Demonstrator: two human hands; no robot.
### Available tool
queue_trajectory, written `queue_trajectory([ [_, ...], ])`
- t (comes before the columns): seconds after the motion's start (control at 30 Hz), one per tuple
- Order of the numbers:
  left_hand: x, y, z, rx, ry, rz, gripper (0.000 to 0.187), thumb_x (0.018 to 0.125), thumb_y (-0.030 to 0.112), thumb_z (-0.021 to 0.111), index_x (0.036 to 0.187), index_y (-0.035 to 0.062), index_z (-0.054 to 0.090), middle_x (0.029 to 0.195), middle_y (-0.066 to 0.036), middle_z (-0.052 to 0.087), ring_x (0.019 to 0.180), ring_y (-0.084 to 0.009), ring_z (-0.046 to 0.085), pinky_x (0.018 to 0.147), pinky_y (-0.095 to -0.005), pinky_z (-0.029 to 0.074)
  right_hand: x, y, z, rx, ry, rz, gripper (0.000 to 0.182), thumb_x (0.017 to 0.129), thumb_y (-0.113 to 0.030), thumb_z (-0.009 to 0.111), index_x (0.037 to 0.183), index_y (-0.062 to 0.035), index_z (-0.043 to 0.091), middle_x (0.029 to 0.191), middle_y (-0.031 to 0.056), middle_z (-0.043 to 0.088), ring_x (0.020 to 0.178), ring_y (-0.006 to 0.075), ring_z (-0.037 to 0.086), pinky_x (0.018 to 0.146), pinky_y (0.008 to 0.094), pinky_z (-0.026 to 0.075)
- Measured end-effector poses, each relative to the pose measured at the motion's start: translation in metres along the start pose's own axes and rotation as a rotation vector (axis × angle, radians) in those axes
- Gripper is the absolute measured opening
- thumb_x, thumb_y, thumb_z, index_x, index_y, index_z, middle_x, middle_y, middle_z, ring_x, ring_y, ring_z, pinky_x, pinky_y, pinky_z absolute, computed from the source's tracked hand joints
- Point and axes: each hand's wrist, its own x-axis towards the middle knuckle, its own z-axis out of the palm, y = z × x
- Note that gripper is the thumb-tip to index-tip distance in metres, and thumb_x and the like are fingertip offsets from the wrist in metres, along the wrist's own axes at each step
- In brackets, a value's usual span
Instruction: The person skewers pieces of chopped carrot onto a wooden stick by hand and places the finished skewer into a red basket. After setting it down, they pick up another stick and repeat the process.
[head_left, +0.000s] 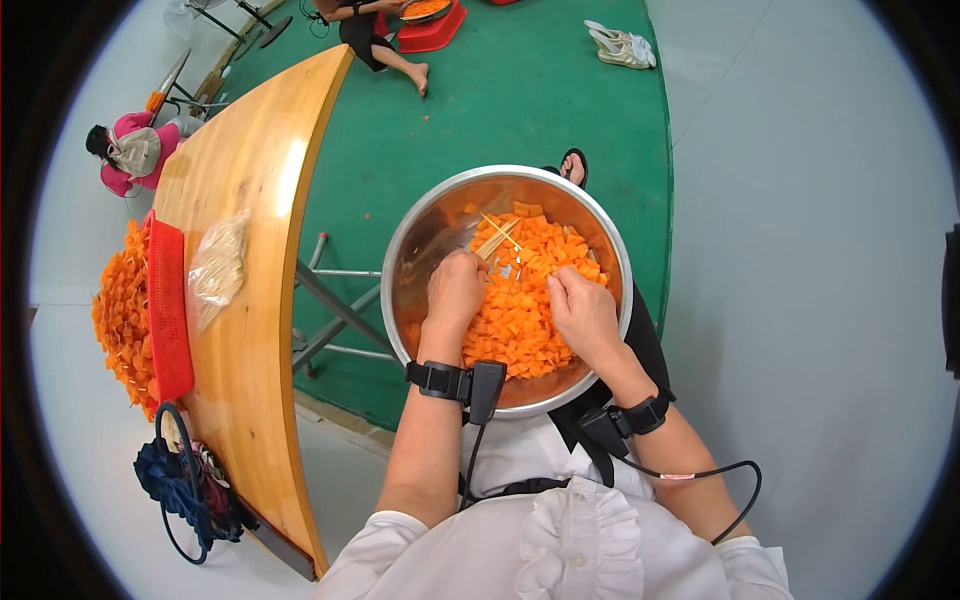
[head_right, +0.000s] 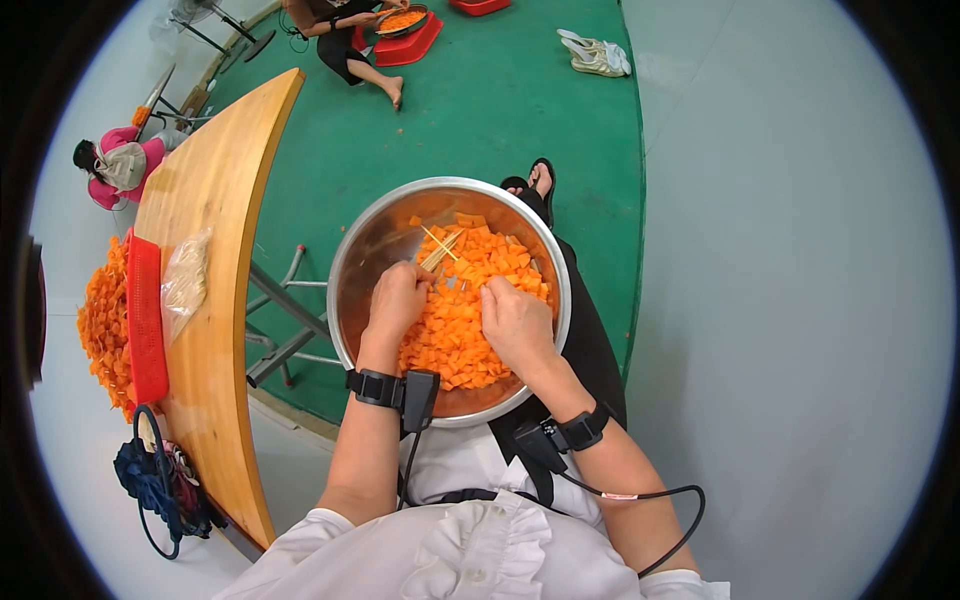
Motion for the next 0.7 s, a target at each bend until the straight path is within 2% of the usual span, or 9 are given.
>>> queue_trajectory([
  [0.2, -0.002, -0.001, 0.001, 0.026, -0.091, 0.028, 0.013, 0.073, 0.004, 0.058, 0.082, 0.0032, 0.068, 0.093, -0.019, 0.058, 0.087, -0.0346, 0.058, 0.076, -0.0421, 0.046, 0.002, 0.000, -0.001, -0.024, -0.017, -0.008, 0.020, 0.087, -0.018, 0.049, 0.074, -0.0028, 0.050, 0.057, 0.0186, 0.055, 0.056, 0.0370, 0.057, 0.051, 0.0450, 0.043],
  [0.4, -0.001, 0.002, -0.001, 0.017, -0.069, 0.064, 0.012, 0.071, 0.005, 0.059, 0.079, 0.0031, 0.067, 0.092, -0.019, 0.059, 0.086, -0.0371, 0.058, 0.074, -0.0433, 0.046, 0.002, 0.000, 0.002, -0.014, -0.022, -0.032, 0.020, 0.087, -0.018, 0.049, 0.073, -0.0028, 0.050, 0.057, 0.0185, 0.055, 0.056, 0.0369, 0.056, 0.051, 0.0450, 0.043],
  [0.5, 0.004, 0.008, -0.002, -0.221, 0.108, -0.082, 0.010, 0.077, 0.006, 0.058, 0.082, 0.0007, 0.065, 0.087, -0.017, 0.063, 0.079, -0.0318, 0.062, 0.067, -0.0381, 0.050, 0.002, -0.001, 0.003, 0.026, -0.019, -0.059, 0.020, 0.087, -0.017, 0.049, 0.072, -0.0030, 0.050, 0.057, 0.0177, 0.055, 0.055, 0.0360, 0.056, 0.050, 0.0443, 0.043],
  [0.6, 0.016, 0.005, -0.007, -1.002, 0.277, -0.448, 0.013, 0.085, 0.008, 0.055, 0.090, -0.0023, 0.062, 0.082, -0.013, 0.065, 0.073, -0.0225, 0.064, 0.062, -0.0292, 0.051, 0.001, -0.004, 0.001, 0.057, -0.047, -0.094, 0.020, 0.086, -0.016, 0.050, 0.071, -0.0034, 0.050, 0.056, 0.0168, 0.054, 0.054, 0.0344, 0.056, 0.049, 0.0427, 0.042],
  [0.63, 0.016, 0.002, -0.014, -1.207, 0.249, -0.500, 0.018, 0.089, 0.009, 0.051, 0.100, -0.0047, 0.056, 0.084, -0.012, 0.063, 0.076, -0.0165, 0.063, 0.063, -0.0236, 0.052, 0.001, -0.005, 0.000, 0.064, -0.063, -0.108, 0.020, 0.086, -0.016, 0.050, 0.070, -0.0036, 0.050, 0.055, 0.0164, 0.054, 0.053, 0.0337, 0.056, 0.048, 0.0420, 0.042],
  [0.7, 0.016, -0.001, -0.017, -1.436, 0.235, -0.528, 0.018, 0.089, 0.009, 0.052, 0.102, -0.0044, 0.055, 0.088, -0.013, 0.063, 0.078, -0.0190, 0.064, 0.064, -0.0250, 0.052, 0.002, -0.010, -0.003, 0.026, -0.064, -0.158, 0.019, 0.085, -0.015, 0.051, 0.069, -0.0038, 0.050, 0.055, 0.0159, 0.053, 0.052, 0.0329, 0.056, 0.047, 0.0410, 0.042],
])
